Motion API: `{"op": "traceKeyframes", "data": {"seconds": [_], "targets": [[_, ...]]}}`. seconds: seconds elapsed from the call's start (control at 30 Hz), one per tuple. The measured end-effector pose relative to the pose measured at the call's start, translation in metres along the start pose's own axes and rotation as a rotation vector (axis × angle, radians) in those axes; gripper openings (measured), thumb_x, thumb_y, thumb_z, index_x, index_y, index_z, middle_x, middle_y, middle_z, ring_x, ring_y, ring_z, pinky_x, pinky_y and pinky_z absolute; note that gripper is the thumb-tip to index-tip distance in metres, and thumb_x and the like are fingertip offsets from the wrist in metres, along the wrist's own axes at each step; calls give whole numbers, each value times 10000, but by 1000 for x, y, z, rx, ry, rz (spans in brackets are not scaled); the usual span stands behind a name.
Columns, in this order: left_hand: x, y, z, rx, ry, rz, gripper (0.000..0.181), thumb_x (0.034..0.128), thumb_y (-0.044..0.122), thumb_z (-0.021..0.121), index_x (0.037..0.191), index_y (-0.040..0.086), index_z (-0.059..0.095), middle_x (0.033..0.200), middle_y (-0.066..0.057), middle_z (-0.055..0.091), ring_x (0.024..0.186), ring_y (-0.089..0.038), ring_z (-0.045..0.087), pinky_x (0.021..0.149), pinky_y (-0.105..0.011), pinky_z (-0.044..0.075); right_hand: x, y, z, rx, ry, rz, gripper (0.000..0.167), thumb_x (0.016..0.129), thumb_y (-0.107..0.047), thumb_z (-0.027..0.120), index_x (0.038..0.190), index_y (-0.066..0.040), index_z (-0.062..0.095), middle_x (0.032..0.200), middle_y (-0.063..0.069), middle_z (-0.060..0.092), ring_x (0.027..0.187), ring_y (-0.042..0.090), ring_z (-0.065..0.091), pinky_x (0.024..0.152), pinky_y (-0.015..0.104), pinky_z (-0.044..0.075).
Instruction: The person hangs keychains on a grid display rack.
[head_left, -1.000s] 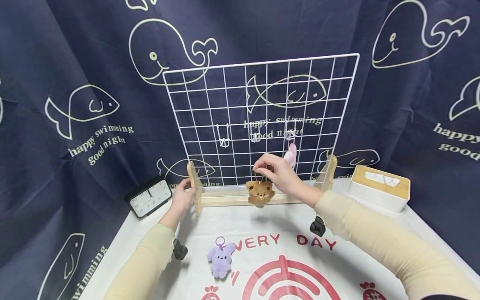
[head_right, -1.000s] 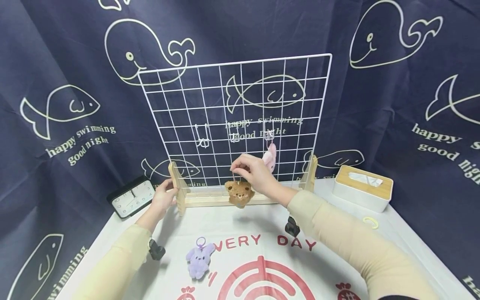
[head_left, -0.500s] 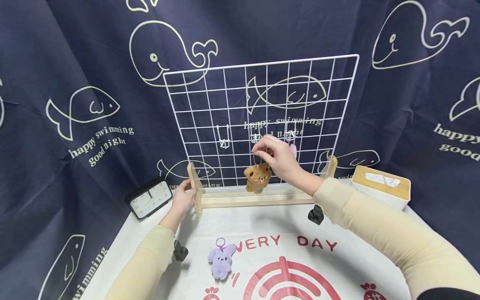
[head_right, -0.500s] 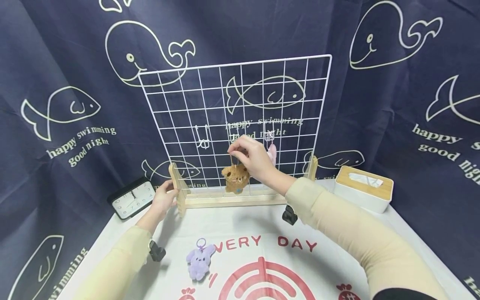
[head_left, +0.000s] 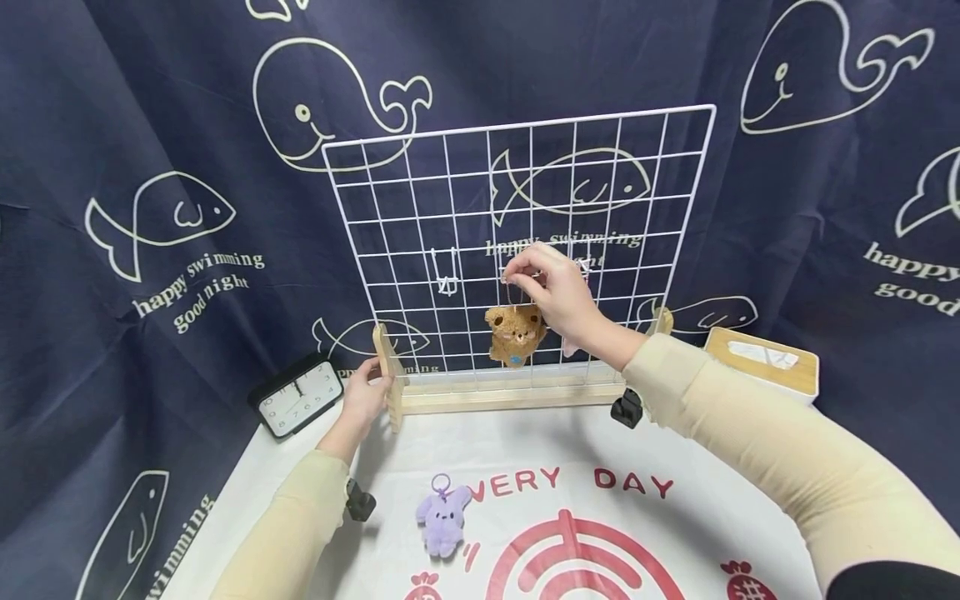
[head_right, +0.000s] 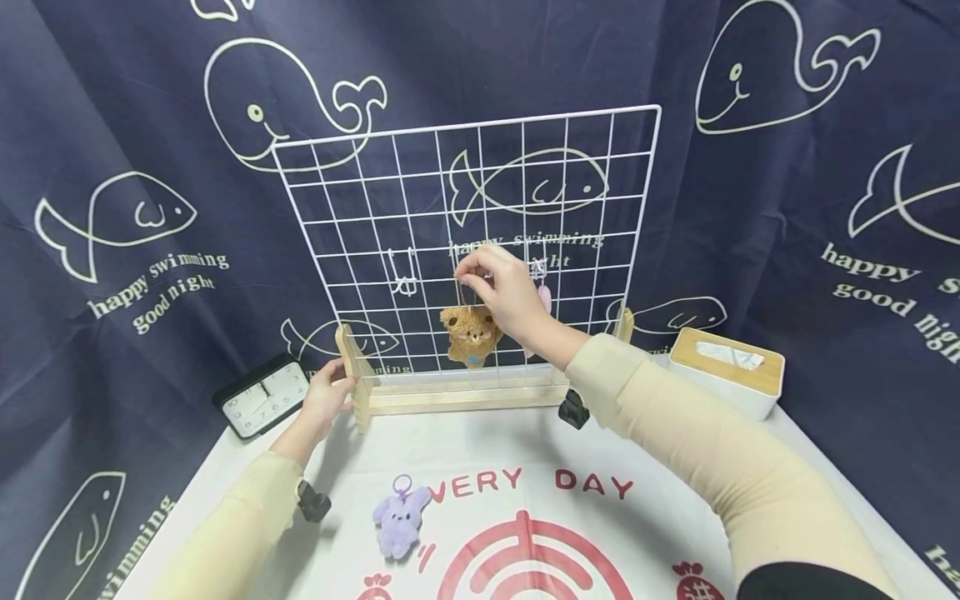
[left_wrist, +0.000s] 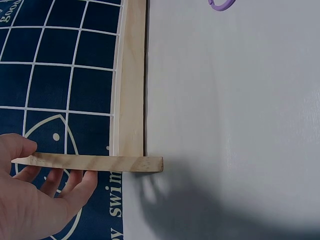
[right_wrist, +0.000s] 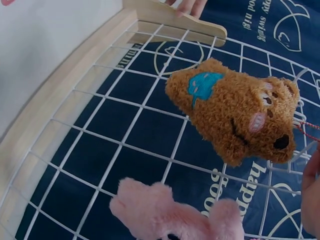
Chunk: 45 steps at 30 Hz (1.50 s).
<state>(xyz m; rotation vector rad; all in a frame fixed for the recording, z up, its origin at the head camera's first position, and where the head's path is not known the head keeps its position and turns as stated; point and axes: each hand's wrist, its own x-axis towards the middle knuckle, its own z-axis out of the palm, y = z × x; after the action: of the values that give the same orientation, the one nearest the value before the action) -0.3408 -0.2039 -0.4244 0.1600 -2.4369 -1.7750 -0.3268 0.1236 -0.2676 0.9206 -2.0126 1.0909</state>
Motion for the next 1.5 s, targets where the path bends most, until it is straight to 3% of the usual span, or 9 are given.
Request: {"op": "traceKeyframes", "data": {"seconds": [0.2,0.83,1.17,1.5], "targets": [[-1,-2,-3,-16,0,-2,518,1016,71,522,1518,12,407,1455,-268,449,1336,-484,459,1057,-559,502,7,3,2,-3,2,15,48,939,-2,704,933,-48,715,944,68,662,774,164,573,647,220,472],[6,0,-1,-41,-3,-7,509,1011,49,541,1507,20,434,1437,-277,465,1324,-487,467,1043,-574,507,14,20,7,-49,-14,62,39,959,-40,690,978,-18,717,970,94,656,791,196,566,693,271,484],[3,0,-1,-23,3,-11,491,1012,63,541,1495,32,456,1440,-265,470,1327,-470,474,1044,-560,512,16,23,10,-91,16,53,47,960,-18,686,961,-27,732,951,93,658,774,195,535,677,291,447],[3,-2,-1,-36,5,-3,503,999,47,543,1493,16,452,1424,-280,481,1302,-487,489,1035,-569,516,13,23,16,-142,86,79,32,950,-6,697,962,-26,718,926,92,678,783,192,619,679,294,516]]}}
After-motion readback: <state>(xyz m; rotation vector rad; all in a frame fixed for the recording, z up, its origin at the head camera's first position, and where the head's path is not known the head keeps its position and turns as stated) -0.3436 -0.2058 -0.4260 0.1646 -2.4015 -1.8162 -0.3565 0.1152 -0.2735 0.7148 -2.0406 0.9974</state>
